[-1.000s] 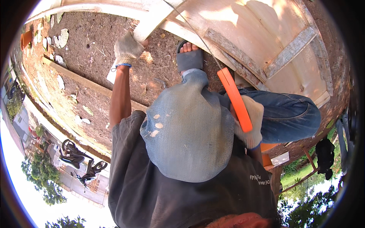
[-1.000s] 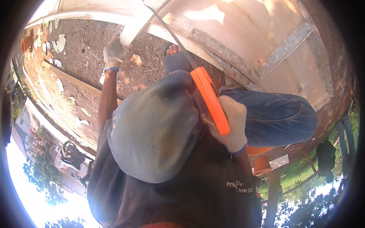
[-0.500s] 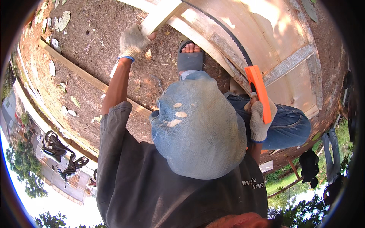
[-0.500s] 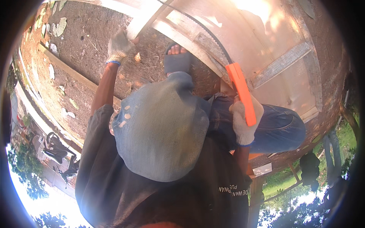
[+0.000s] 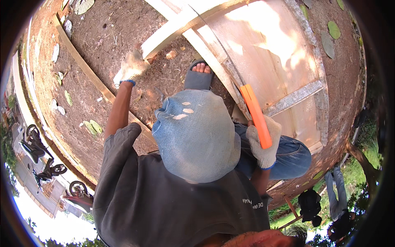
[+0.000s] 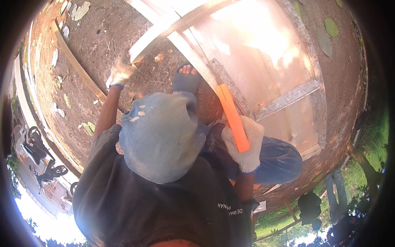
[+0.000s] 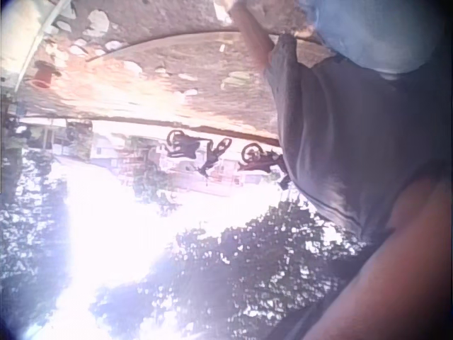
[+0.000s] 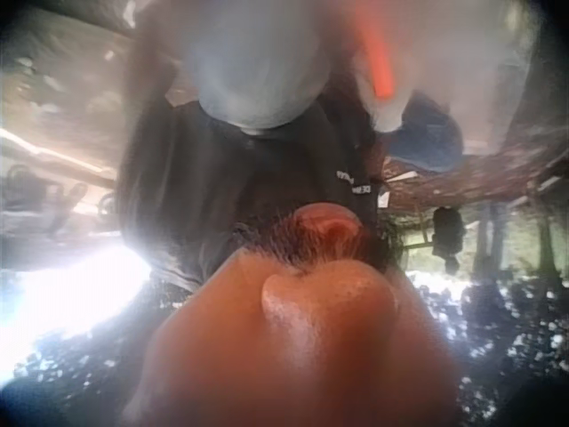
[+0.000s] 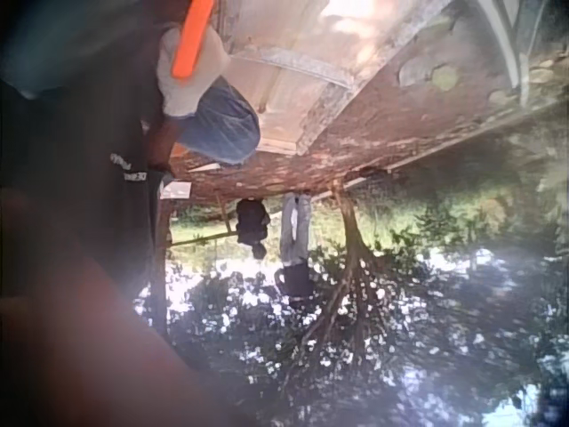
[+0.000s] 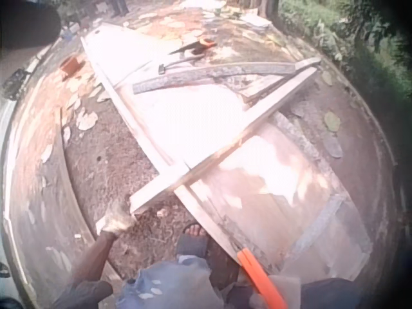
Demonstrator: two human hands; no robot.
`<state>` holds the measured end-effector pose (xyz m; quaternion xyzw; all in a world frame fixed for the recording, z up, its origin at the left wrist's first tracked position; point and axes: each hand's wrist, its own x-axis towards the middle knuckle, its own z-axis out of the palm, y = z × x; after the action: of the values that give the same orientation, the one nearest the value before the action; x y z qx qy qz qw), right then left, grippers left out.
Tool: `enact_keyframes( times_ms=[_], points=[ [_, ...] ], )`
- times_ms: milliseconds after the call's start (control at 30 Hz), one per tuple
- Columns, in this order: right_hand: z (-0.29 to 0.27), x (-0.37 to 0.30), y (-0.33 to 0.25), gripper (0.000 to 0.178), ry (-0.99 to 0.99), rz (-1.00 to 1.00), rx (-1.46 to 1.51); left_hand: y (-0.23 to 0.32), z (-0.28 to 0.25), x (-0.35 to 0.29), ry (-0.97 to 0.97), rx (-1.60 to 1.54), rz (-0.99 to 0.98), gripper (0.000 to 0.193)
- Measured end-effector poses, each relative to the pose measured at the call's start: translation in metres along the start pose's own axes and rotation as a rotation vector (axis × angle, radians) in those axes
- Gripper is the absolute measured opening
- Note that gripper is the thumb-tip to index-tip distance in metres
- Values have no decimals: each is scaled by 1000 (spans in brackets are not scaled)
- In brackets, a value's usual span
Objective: The person hammers nails into a wooden frame using a hammer, then uses a hand saw to cut a wooden plank. The person wears gloves and sandals while working outdoors on a dirt surface.
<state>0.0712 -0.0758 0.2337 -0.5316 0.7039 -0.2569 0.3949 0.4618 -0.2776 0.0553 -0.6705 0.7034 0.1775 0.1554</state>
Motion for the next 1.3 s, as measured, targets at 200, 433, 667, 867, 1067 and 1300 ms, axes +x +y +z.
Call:
enact_keyframes(
  times_ms=[200,433,667,867,1067,1300],
  points=[
    [-10,-3,1,15,2,30,-7,1,-9,15,-43,106,-47,71],
    [0,-38,39,19,-55,20,6,-18,-2,30,-49,143,32,61],
    [55,15,50,18,-43,-11,11,-15,-1,23,-86,65,23,67],
    [55,21,26,17,-67,-8,-54,-19,9,18,-50,106,34,59],
    [66,15,45,14,-48,-25,-17,-35,23,43,-148,48,102,68],
    [77,63,20,13,-13,1,-71,-44,30,42,-95,-151,198,72]
  ],
)
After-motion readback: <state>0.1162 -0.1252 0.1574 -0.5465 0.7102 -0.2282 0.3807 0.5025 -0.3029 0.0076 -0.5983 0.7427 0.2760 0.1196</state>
